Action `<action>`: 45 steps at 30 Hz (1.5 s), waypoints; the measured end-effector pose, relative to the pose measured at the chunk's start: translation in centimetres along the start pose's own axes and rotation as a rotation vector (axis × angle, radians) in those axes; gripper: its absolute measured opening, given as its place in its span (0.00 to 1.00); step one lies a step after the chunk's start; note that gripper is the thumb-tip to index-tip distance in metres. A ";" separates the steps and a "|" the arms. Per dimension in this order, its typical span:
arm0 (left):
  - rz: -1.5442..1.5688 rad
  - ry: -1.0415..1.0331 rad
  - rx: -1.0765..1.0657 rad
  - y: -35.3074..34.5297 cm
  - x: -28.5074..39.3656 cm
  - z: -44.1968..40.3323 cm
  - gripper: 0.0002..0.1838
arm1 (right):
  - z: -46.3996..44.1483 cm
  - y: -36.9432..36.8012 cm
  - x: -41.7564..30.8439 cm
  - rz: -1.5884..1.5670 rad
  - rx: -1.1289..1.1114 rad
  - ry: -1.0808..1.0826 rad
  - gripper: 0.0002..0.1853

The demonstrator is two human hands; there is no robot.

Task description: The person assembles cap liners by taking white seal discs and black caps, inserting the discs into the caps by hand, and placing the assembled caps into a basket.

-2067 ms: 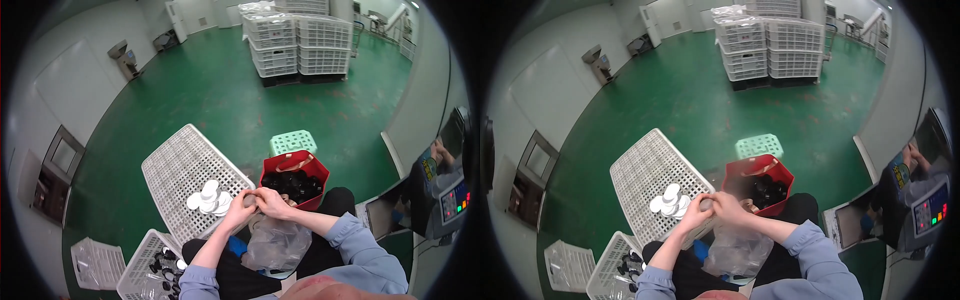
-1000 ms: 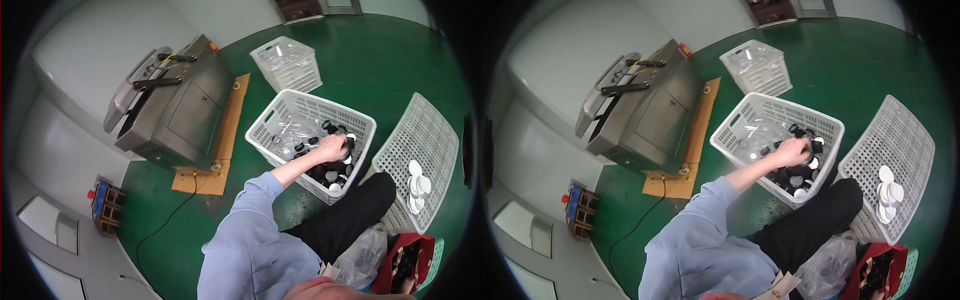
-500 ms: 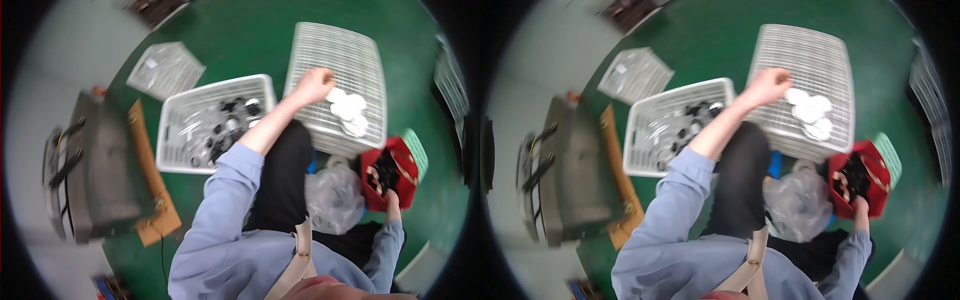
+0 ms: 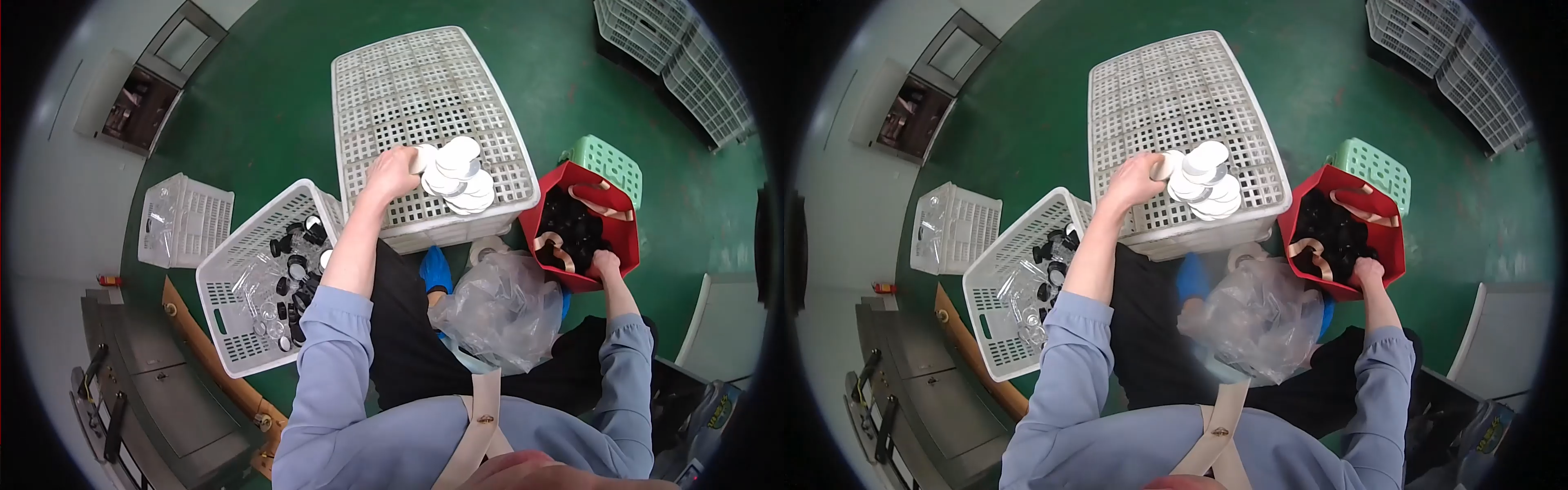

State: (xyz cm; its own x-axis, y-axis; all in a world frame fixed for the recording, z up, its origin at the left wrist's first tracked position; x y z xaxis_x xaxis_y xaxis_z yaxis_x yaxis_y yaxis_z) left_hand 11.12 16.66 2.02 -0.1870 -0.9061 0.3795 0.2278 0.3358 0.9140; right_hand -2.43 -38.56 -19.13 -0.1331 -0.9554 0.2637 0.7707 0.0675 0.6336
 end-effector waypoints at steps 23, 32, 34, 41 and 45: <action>0.509 -0.118 0.590 3.0 4.6 -0.1 0.10 | 22.9 15.7 -6.4 -1.458 0.186 0.681 0.16; 1.041 -0.370 0.023 -5.0 19.5 3.8 0.15 | 24.2 17.1 -10.8 -1.636 0.039 0.824 0.22; 0.930 -0.399 0.066 -5.2 19.9 3.6 0.14 | 25.2 17.9 -11.0 -1.703 0.050 0.818 0.22; 0.868 -0.445 0.142 -5.9 20.5 3.4 0.16 | 22.8 17.0 -12.1 -1.672 0.089 0.948 0.19; 1.123 -0.229 -0.098 -7.2 20.1 2.7 0.16 | 22.5 17.1 -12.5 -1.680 0.074 0.972 0.17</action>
State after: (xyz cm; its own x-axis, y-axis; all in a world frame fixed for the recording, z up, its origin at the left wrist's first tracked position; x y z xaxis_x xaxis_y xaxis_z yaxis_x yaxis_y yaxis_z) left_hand 3.15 -3.28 3.42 0.0017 -0.0375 0.9993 0.4474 0.8938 0.0328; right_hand -1.59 -19.05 4.75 -0.2348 0.1455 -0.9611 0.2179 -0.9557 -0.1979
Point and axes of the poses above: each hand's wrist, its own z-axis away from the middle knuckle, its own y-axis out of the back of the hand, x = y × z, the point moved 3 cm from there along -z, towards the middle knuckle, and after that the axes turned 10 degrees about -x, right-handed, at the moved point
